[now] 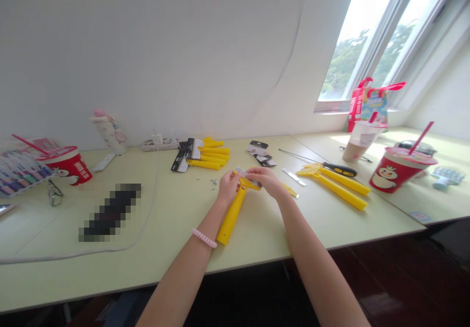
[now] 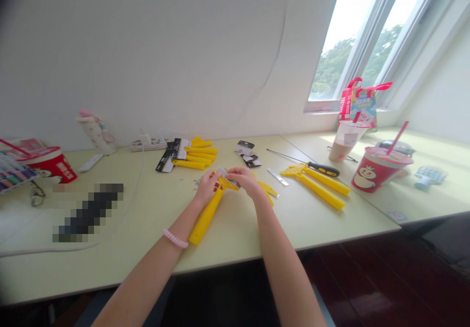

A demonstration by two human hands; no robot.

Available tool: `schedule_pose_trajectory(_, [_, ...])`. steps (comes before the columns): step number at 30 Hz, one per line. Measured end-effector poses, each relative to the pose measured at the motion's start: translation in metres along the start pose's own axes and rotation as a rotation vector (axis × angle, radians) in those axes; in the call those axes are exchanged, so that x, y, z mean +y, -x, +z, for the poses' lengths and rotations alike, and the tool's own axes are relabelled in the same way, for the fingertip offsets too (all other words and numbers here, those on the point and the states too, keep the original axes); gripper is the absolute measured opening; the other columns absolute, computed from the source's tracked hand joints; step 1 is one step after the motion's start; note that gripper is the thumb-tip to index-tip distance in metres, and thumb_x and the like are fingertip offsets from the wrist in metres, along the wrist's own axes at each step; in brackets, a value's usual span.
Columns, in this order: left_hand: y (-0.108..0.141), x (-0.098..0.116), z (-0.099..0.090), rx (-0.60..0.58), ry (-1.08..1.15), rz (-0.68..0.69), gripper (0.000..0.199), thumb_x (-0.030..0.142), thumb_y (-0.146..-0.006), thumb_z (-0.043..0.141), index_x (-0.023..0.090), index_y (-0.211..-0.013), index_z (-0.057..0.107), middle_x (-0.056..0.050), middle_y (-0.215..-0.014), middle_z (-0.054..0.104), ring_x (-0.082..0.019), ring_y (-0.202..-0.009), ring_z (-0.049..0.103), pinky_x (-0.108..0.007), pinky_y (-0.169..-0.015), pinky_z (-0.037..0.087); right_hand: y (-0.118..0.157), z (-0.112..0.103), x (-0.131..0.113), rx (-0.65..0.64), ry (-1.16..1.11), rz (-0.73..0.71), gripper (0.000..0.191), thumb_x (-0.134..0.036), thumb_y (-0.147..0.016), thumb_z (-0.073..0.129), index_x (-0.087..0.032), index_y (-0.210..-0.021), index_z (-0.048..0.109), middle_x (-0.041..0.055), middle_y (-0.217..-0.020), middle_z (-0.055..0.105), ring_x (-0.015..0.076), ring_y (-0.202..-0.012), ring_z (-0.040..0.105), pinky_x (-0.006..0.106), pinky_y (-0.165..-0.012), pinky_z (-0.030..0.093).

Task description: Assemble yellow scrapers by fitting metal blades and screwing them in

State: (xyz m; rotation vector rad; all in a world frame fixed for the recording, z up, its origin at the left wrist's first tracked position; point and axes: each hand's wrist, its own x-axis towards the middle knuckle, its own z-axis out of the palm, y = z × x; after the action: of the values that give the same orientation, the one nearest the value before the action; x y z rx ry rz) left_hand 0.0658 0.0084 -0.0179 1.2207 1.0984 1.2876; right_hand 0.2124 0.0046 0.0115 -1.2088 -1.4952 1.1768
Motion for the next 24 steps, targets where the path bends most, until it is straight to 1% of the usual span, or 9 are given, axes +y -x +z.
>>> schedule_pose_trajectory(2, [-0.001, 0.001, -0.002, 0.087, -0.001, 0.027, 0.018, 0.032, -0.072, 0.057, 0.016, -0.065, 0.051, 0.002, -0.055, 0.055, -0.01, -0.045, 0.054, -0.02, -0.043, 0.042, 0.0, 0.001, 0.001, -0.038, 0.004, 0.002, 0.026, -0.038, -0.061, 0.068, -0.016, -0.075, 0.067, -0.0014, -0.059, 0.055, 0.0084, -0.051, 0.042, 0.022, -0.046, 0.029])
schedule_pose_trajectory(5, [-0.001, 0.002, -0.002, 0.133, 0.007, 0.041, 0.016, 0.026, -0.071, 0.056, 0.016, -0.06, 0.049, 0.002, -0.051, 0.052, -0.009, -0.046, 0.051, -0.02, -0.046, 0.043, -0.001, 0.002, 0.003, -0.06, 0.007, -0.011, 0.028, -0.04, -0.062, 0.068, -0.016, -0.076, 0.067, -0.0018, -0.06, 0.054, 0.0083, -0.052, 0.042, 0.022, -0.046, 0.029])
schedule_pose_trajectory(9, [-0.001, 0.005, -0.003, 0.218, 0.024, 0.089, 0.016, 0.026, -0.07, 0.057, 0.017, -0.059, 0.05, 0.003, -0.05, 0.051, -0.009, -0.046, 0.049, -0.02, -0.047, 0.042, -0.002, 0.001, 0.005, -0.059, -0.009, -0.029, 0.027, -0.042, -0.064, 0.067, -0.016, -0.072, 0.067, 0.0, -0.065, 0.057, 0.0094, -0.058, 0.046, 0.021, -0.049, 0.033])
schedule_pose_trajectory(12, [-0.004, 0.004, -0.007, 0.317, 0.035, 0.122, 0.015, 0.028, -0.07, 0.057, 0.018, -0.061, 0.05, 0.004, -0.049, 0.05, -0.009, -0.045, 0.048, -0.02, -0.048, 0.041, -0.002, -0.002, 0.007, -0.122, -0.086, 0.043, 0.024, -0.04, -0.066, 0.067, -0.016, -0.071, 0.068, 0.0031, -0.073, 0.061, 0.0116, -0.066, 0.053, 0.022, -0.058, 0.041])
schedule_pose_trajectory(14, [-0.007, 0.001, -0.009, 0.367, 0.031, 0.134, 0.015, 0.029, -0.071, 0.057, 0.018, -0.062, 0.051, 0.003, -0.05, 0.051, -0.009, -0.046, 0.048, -0.02, -0.048, 0.041, -0.003, -0.003, 0.008, -0.158, -0.117, 0.094, 0.022, -0.037, -0.066, 0.068, -0.016, -0.071, 0.068, 0.0049, -0.074, 0.063, 0.0125, -0.068, 0.055, 0.024, -0.063, 0.045])
schedule_pose_trajectory(17, [-0.01, -0.002, -0.012, 0.396, 0.022, 0.15, 0.016, 0.031, -0.071, 0.057, 0.018, -0.063, 0.051, 0.003, -0.053, 0.053, -0.01, -0.047, 0.05, -0.021, -0.049, 0.041, -0.003, -0.001, 0.008, -0.144, -0.119, 0.099, 0.021, -0.036, -0.066, 0.068, -0.015, -0.07, 0.067, 0.0047, -0.072, 0.064, 0.012, -0.068, 0.057, 0.023, -0.064, 0.045])
schedule_pose_trajectory(21, [-0.009, -0.002, -0.011, 0.395, 0.037, 0.137, 0.016, 0.031, -0.072, 0.056, 0.018, -0.064, 0.051, 0.003, -0.054, 0.054, -0.01, -0.048, 0.051, -0.021, -0.049, 0.042, -0.002, 0.002, 0.005, -0.097, -0.144, 0.101, 0.019, -0.034, -0.065, 0.068, -0.015, -0.068, 0.065, 0.003, -0.07, 0.063, 0.0106, -0.066, 0.057, 0.022, -0.06, 0.044])
schedule_pose_trajectory(24, [-0.006, 0.003, -0.009, 0.404, 0.054, 0.126, 0.018, 0.034, -0.071, 0.058, 0.017, -0.071, 0.053, 0.001, -0.059, 0.057, -0.01, -0.049, 0.053, -0.021, -0.047, 0.042, -0.002, 0.004, 0.004, -0.077, -0.16, 0.086, 0.017, -0.031, -0.064, 0.07, -0.015, -0.062, 0.063, 0.0021, -0.066, 0.061, 0.0094, -0.061, 0.054, 0.022, -0.058, 0.045])
